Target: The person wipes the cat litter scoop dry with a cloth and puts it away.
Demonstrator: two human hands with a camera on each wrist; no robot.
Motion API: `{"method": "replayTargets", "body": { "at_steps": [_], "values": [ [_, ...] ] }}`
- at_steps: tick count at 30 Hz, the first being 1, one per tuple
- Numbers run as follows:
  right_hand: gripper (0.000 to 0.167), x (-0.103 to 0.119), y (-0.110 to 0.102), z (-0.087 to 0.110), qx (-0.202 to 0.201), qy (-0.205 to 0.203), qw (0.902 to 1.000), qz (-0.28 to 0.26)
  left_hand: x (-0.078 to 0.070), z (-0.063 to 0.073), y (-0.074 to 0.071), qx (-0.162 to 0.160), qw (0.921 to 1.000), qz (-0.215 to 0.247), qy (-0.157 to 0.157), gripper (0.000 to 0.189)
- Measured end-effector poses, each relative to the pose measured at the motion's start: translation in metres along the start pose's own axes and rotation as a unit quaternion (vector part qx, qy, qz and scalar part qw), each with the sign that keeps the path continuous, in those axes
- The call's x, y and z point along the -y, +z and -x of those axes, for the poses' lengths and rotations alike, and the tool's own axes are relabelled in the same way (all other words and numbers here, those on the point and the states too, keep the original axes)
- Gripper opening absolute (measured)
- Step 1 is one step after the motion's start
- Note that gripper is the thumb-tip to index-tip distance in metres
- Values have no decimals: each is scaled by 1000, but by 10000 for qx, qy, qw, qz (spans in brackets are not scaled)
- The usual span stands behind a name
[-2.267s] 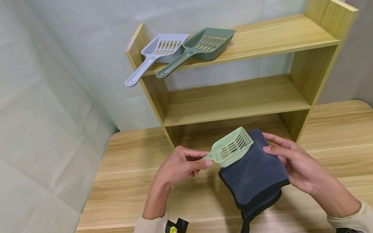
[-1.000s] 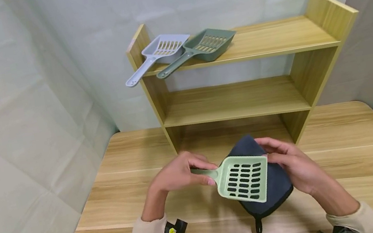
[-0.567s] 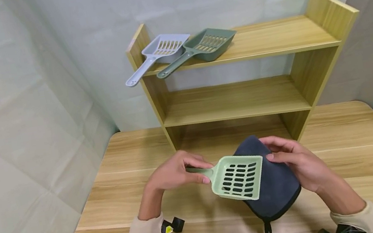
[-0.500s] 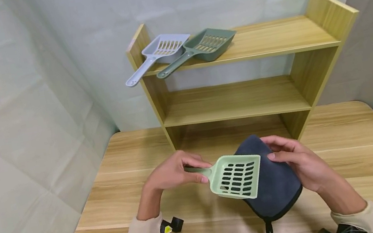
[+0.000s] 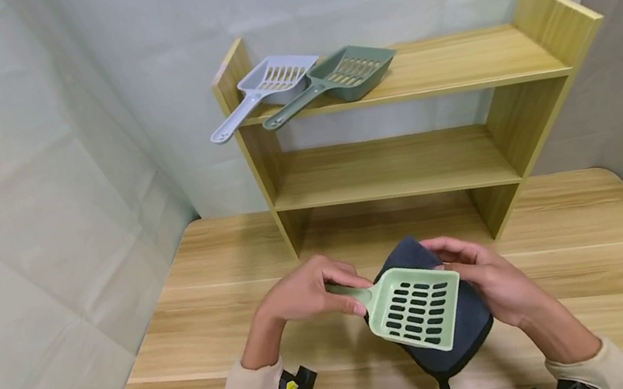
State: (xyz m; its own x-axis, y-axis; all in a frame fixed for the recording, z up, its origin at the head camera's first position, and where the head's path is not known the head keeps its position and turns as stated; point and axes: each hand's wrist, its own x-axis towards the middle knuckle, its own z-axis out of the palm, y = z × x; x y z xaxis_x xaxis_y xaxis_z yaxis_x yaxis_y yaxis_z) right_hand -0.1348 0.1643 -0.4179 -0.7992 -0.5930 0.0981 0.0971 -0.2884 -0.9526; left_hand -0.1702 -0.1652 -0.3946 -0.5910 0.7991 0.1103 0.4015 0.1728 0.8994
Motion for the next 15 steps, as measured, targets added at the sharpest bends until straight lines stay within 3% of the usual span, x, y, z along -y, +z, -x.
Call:
{"method": "replayTargets", "body": {
  "at_steps": [3,7,10,15],
  "values": [
    [46,7,-1,2,-165,-56,9998,125,0,4,-6,-190,9997,-127,-70,35],
    [46,19,-4,7,-360,-15,9994,2,-2,11,-14,-774,9953,-490,-300,36],
    [46,24,-4,9,-358,-36,9992,-167,-3,12,-15,-1420,9865,-636,-516,37],
    [45,22,1,9,-420,-56,9987,-296,1,-2,-1,-2418,9683,-265,-564,35]
  ]
}}
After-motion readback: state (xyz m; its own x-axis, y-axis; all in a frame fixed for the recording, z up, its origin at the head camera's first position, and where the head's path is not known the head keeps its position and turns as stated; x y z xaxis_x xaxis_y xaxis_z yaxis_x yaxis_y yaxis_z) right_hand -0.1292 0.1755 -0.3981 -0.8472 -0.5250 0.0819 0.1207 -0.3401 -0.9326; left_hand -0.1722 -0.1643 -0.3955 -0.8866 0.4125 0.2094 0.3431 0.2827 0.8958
